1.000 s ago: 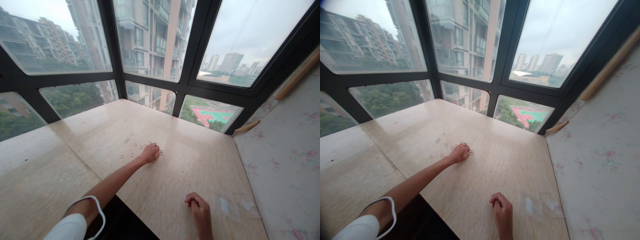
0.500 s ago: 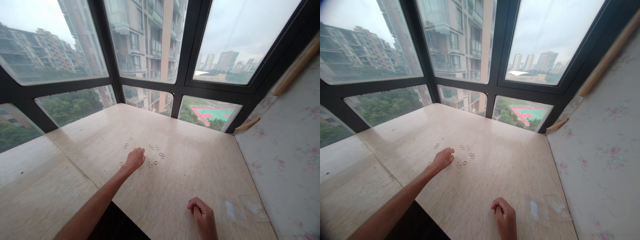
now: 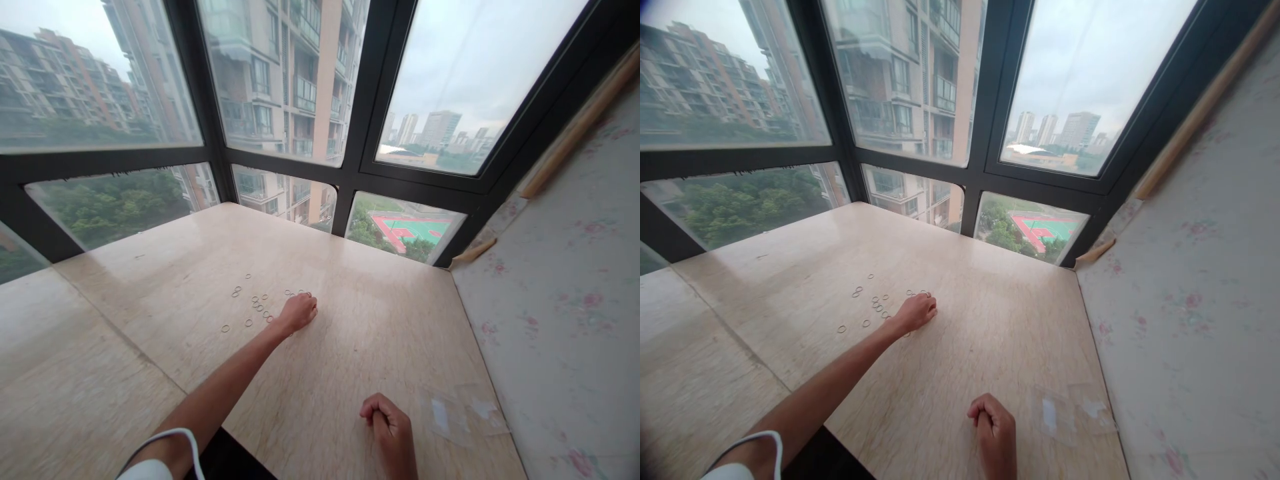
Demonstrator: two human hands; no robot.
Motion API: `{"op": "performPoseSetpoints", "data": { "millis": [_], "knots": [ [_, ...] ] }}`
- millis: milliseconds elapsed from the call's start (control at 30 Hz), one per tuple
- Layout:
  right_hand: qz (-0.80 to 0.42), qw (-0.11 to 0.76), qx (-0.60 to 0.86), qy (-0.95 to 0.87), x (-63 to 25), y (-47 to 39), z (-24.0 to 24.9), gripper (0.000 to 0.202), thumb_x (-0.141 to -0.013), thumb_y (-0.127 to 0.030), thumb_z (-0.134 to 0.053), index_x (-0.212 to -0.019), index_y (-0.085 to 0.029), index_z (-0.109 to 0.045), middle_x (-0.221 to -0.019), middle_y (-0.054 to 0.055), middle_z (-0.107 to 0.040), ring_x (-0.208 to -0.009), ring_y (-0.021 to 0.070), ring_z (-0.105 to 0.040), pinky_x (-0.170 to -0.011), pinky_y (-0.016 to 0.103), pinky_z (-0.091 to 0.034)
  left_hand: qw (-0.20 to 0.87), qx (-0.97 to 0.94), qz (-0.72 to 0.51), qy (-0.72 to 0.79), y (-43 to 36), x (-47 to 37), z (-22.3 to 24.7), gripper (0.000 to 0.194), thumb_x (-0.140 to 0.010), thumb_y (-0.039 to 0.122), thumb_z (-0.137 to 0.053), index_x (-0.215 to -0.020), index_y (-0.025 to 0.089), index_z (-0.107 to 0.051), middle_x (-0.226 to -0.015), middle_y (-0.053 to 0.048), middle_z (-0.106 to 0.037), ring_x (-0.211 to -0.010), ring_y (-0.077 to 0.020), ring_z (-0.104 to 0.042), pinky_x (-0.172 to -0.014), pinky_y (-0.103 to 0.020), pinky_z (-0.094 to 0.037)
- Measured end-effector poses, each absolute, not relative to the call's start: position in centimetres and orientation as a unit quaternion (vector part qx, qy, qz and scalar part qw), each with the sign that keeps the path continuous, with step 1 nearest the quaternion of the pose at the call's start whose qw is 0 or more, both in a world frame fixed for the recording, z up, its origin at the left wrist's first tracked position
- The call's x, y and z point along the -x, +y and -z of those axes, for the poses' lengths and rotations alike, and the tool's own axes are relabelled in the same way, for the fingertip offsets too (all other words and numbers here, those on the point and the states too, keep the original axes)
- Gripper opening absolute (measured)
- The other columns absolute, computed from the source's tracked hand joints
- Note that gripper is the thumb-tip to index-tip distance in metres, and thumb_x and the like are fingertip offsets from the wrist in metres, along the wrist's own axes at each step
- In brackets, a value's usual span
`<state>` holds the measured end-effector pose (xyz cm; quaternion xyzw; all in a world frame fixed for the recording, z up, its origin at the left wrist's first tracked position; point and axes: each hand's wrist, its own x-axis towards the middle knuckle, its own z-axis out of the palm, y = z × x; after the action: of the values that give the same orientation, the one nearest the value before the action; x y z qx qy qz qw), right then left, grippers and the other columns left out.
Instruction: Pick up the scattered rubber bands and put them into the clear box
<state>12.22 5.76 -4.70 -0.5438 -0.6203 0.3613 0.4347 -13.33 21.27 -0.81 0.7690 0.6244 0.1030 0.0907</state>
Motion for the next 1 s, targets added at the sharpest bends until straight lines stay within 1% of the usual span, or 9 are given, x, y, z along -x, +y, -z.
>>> {"op": "performPoseSetpoints", "data": {
  "millis": [233,333,400,467,533,633,733,867,1000],
  "knots": [
    [-0.358,0.428,0.54,-0.63,-12.3,5.7,4.9,0.024,-0.072,-0.02,-0.039,-0.055,-0.018,-0.055,-0.052,0.0,-0.052,-0.049,0.0134,-0.051,-0.05,0.021,-0.038,0.09,-0.705,-0.158,0.686,21.3,17.5,-0.3,0.027,-0.087,0.028,-0.044,-0.096,0.018,-0.068,-0.091,-0.008,-0.068,-0.086,-0.0211,-0.061,-0.072,-0.029,-0.043],
    [-0.358,0.429,0.539,-0.63,-12.3,5.7,5.1,0.024,-0.073,-0.02,-0.039,-0.055,-0.018,-0.055,-0.052,0.0,-0.052,-0.05,0.0134,-0.051,-0.05,0.021,-0.038,0.122,-0.689,-0.181,0.691,20.5,19.9,-1.1,0.031,-0.084,0.037,-0.051,-0.102,0.017,-0.068,-0.086,-0.006,-0.069,-0.079,-0.0187,-0.062,-0.069,-0.026,-0.044],
    [-0.357,0.429,0.539,-0.631,-12.4,5.7,5.1,0.024,-0.073,-0.02,-0.039,-0.055,-0.018,-0.055,-0.052,0.0,-0.052,-0.05,0.0134,-0.051,-0.05,0.021,-0.039,0.145,-0.683,-0.211,0.685,19.6,21.4,-1.7,0.032,-0.082,0.041,-0.052,-0.099,0.018,-0.068,-0.082,-0.004,-0.069,-0.074,-0.0169,-0.062,-0.067,-0.025,-0.044],
    [-0.354,0.426,0.541,-0.633,-12.4,5.7,5.2,0.024,-0.073,-0.02,-0.039,-0.056,-0.018,-0.055,-0.053,0.0,-0.052,-0.05,0.0134,-0.051,-0.05,0.021,-0.039,0.133,-0.672,-0.221,0.694,18.6,23.0,-2.0,0.029,-0.083,0.037,-0.049,-0.092,0.018,-0.068,-0.081,-0.003,-0.068,-0.073,-0.0169,-0.061,-0.067,-0.025,-0.043],
    [-0.352,0.422,0.543,-0.635,-12.4,5.7,5.3,0.024,-0.074,-0.019,-0.039,-0.056,-0.018,-0.055,-0.053,0.0,-0.052,-0.05,0.0133,-0.051,-0.05,0.021,-0.038,0.093,-0.658,-0.186,0.724,17.4,24.5,-2.0,0.025,-0.082,0.03,-0.047,-0.089,0.017,-0.067,-0.083,-0.004,-0.067,-0.076,-0.0186,-0.061,-0.068,-0.027,-0.042],
    [-0.349,0.419,0.542,-0.639,-12.5,5.7,5.4,0.024,-0.074,-0.019,-0.039,-0.056,-0.018,-0.055,-0.053,0.0,-0.052,-0.05,0.0133,-0.051,-0.05,0.021,-0.038,0.061,-0.657,-0.108,0.744,15.7,26.5,-1.3,0.023,-0.079,0.025,-0.048,-0.093,0.017,-0.064,-0.091,-0.006,-0.065,-0.084,-0.0213,-0.06,-0.068,-0.029,-0.042],
    [-0.346,0.417,0.543,-0.642,-12.6,5.8,5.5,0.023,-0.073,-0.02,-0.039,-0.056,-0.019,-0.055,-0.053,0.0,-0.052,-0.05,0.0135,-0.051,-0.05,0.021,-0.039,0.065,-0.68,-0.077,0.727,14.5,27.2,-0.2,0.024,-0.081,0.028,-0.048,-0.097,0.018,-0.062,-0.097,-0.007,-0.063,-0.087,-0.0212,-0.059,-0.067,-0.028,-0.042],
    [-0.342,0.406,0.549,-0.645,-12.7,5.8,5.6,0.023,-0.074,-0.02,-0.04,-0.056,-0.019,-0.055,-0.053,0.0,-0.052,-0.05,0.0134,-0.051,-0.05,0.021,-0.039,0.049,-0.701,-0.086,0.706,15.3,25.7,1.0,0.023,-0.084,0.031,-0.048,-0.095,0.017,-0.062,-0.1,-0.009,-0.059,-0.093,-0.0224,-0.057,-0.07,-0.029,-0.044],
    [-0.348,0.392,0.549,-0.652,-12.8,5.7,5.5,0.023,-0.075,-0.021,-0.041,-0.058,-0.019,-0.057,-0.054,0.0,-0.052,-0.052,0.0136,-0.051,-0.052,0.021,-0.039,0.075,-0.728,-0.15,0.665,18.3,21.7,1.6,0.02,-0.085,0.026,-0.048,-0.094,0.017,-0.064,-0.101,-0.009,-0.059,-0.095,-0.0211,-0.057,-0.076,-0.029,-0.045]
  ]
}}
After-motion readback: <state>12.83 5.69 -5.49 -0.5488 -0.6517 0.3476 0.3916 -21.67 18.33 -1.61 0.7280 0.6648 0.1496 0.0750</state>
